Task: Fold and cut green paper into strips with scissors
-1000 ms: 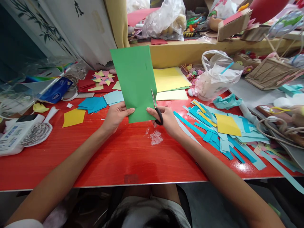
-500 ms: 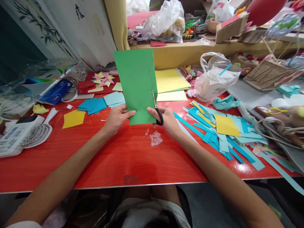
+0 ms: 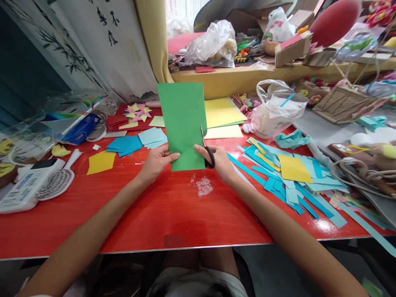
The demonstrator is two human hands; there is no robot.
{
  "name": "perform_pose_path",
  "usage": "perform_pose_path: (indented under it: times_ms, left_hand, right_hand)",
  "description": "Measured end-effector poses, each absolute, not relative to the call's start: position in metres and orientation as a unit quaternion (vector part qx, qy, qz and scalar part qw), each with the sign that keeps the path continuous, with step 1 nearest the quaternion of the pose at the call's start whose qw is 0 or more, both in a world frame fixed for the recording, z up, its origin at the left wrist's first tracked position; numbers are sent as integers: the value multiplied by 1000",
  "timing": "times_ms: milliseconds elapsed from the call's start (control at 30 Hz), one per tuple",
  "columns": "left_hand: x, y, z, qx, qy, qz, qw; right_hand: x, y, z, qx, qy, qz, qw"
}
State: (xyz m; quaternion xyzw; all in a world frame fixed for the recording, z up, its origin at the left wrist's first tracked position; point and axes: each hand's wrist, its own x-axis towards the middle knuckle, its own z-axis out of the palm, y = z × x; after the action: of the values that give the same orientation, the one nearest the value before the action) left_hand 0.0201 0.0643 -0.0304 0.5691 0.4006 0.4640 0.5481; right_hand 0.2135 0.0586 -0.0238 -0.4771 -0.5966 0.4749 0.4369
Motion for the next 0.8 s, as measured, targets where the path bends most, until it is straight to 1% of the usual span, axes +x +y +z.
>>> perform_pose_path:
  times_ms: [400, 600, 800]
  left_hand:
    - [18, 65, -29, 580, 409, 460, 533]
    - [18, 66, -34, 589, 398, 446, 544]
    - [18, 66, -36, 594, 404, 435, 542]
  right_hand:
    - [215, 61, -30, -463, -590, 494, 441]
    - [215, 61, -27, -470, -575, 502, 444]
    - [216, 62, -26, -467, -588, 492, 440]
